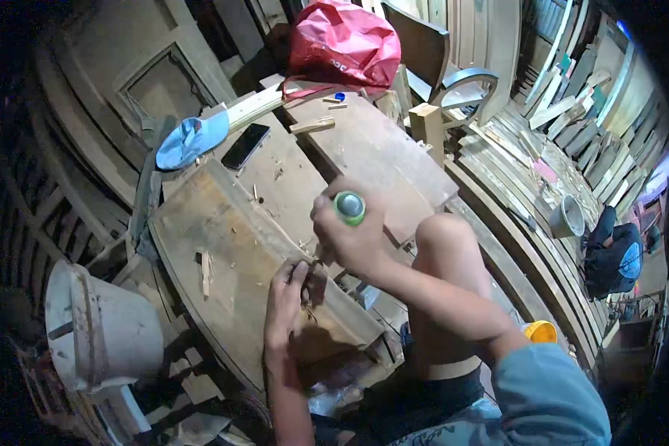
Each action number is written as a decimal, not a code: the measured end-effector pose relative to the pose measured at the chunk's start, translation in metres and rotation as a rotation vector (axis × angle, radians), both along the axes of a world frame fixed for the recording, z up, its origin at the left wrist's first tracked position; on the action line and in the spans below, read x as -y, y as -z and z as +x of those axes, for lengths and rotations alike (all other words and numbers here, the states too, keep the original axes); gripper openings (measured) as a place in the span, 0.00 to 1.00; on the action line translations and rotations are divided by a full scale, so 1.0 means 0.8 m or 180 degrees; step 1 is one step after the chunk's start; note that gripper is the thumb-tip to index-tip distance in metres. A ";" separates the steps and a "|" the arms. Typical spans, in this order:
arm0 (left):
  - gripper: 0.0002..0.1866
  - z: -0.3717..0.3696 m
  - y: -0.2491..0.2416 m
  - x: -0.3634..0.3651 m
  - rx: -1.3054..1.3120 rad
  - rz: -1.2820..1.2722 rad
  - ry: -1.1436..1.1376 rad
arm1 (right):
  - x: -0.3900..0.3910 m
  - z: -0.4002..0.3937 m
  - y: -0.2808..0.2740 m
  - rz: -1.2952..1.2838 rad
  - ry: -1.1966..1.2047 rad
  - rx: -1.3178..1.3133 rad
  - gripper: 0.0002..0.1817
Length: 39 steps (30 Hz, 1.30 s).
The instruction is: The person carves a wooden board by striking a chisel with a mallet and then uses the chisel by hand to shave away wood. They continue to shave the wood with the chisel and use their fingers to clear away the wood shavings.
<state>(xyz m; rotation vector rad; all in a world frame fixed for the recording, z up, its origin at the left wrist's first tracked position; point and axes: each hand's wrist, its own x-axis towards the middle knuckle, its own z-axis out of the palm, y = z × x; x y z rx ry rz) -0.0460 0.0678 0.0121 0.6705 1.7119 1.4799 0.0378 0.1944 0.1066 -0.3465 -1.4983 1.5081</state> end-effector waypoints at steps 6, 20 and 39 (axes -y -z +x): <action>0.12 0.003 0.011 -0.005 0.0051 0.0304 -0.0212 | 0.001 0.001 -0.031 -0.0508 0.0050 -0.0583 0.08; 0.11 0.001 0.009 -0.001 0.0251 0.0096 0.0026 | -0.003 -0.004 -0.004 -0.0292 0.0255 -0.0052 0.08; 0.12 0.005 0.011 0.001 0.0267 0.0221 -0.0083 | 0.007 0.002 -0.038 -0.0543 -0.0005 -0.0468 0.09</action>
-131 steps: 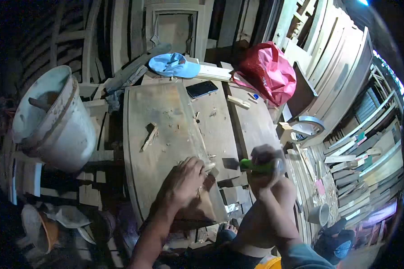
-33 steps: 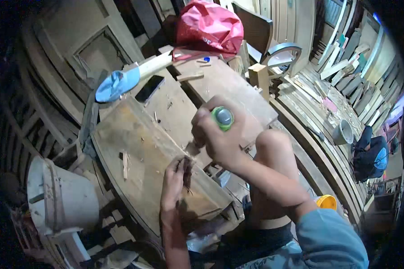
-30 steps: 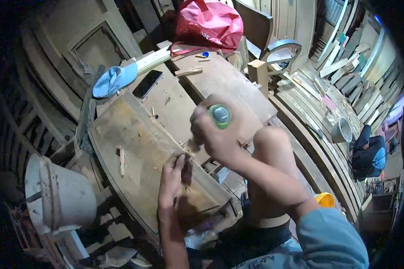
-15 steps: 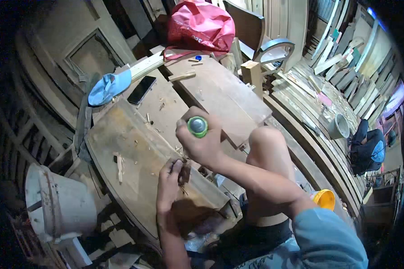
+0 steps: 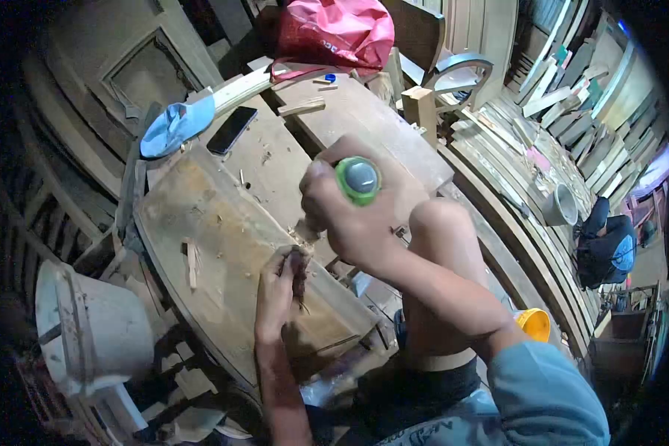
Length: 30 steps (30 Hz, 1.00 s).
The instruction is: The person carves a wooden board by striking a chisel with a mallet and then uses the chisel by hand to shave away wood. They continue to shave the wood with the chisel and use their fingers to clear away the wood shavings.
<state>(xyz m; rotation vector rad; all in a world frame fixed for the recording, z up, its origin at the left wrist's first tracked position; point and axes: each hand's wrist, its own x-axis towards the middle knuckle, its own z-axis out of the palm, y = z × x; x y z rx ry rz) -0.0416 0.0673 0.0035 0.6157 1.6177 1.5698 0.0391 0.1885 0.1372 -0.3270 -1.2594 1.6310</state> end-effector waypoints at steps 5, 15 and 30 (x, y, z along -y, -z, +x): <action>0.12 -0.001 -0.011 -0.003 -0.0313 -0.0086 -0.0028 | -0.004 -0.006 0.024 0.1810 0.0658 0.0459 0.06; 0.11 -0.002 -0.005 -0.004 -0.0167 -0.0156 -0.0198 | 0.000 -0.013 0.033 0.1358 0.0729 0.0503 0.09; 0.10 0.006 -0.023 -0.003 0.0151 0.0005 -0.0116 | -0.002 -0.010 0.030 0.1586 0.0581 0.0514 0.06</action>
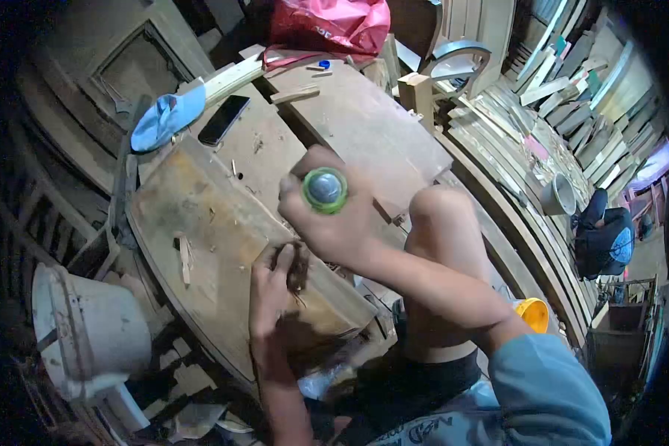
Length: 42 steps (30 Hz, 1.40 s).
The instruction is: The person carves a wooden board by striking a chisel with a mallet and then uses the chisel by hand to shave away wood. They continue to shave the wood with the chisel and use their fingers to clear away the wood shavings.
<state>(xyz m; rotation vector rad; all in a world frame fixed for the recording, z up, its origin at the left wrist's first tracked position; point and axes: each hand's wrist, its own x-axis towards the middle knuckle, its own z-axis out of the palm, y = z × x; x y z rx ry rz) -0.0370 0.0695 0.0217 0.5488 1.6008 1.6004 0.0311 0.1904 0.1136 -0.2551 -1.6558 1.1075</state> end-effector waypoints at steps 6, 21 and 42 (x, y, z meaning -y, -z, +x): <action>0.12 -0.008 0.003 0.001 -0.0569 -0.0063 0.0041 | 0.002 -0.001 -0.014 -0.0791 -0.0007 -0.0114 0.09; 0.17 -0.005 0.003 0.005 -0.0105 -0.0120 0.0040 | -0.001 0.007 -0.019 -0.0772 -0.0082 -0.0183 0.08; 0.10 -0.011 0.014 0.007 -0.0195 -0.0245 0.0042 | 0.013 0.003 -0.001 0.0213 -0.0129 -0.0084 0.06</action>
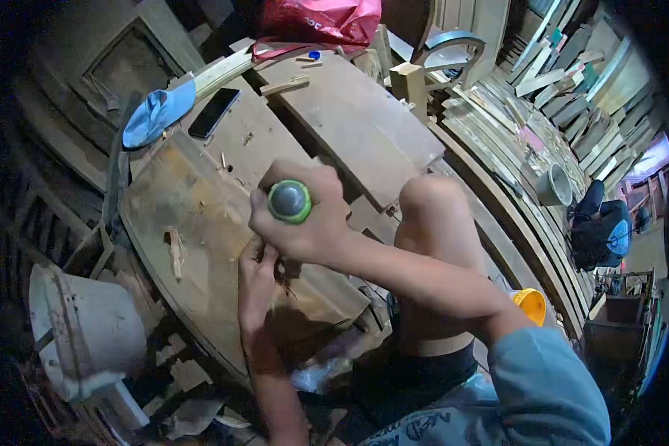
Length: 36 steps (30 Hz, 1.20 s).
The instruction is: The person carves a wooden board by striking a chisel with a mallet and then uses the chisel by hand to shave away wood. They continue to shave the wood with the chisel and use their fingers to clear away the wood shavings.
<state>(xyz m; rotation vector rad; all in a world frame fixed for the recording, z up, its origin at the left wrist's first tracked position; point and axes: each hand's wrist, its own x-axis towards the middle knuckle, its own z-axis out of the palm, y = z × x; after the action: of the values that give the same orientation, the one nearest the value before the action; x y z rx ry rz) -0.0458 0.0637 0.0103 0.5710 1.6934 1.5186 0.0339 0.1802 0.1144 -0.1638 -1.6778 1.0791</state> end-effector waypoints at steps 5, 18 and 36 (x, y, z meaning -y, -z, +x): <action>0.09 0.003 -0.013 0.003 -0.0648 0.0018 -0.0108 | -0.002 0.004 -0.024 -0.0345 -0.0116 -0.0078 0.07; 0.11 0.013 -0.018 -0.009 -0.0500 0.0303 -0.0219 | -0.003 -0.002 -0.005 0.0173 -0.0114 -0.0059 0.08; 0.14 0.001 0.013 -0.009 -0.0118 0.0931 -0.0283 | 0.006 0.001 -0.017 0.0105 -0.0150 -0.0349 0.08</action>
<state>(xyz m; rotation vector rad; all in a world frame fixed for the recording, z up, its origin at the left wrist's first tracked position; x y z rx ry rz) -0.0452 0.0712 -0.0001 0.6855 1.5513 1.8469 0.0350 0.1751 0.1277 -0.0432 -1.6069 1.0757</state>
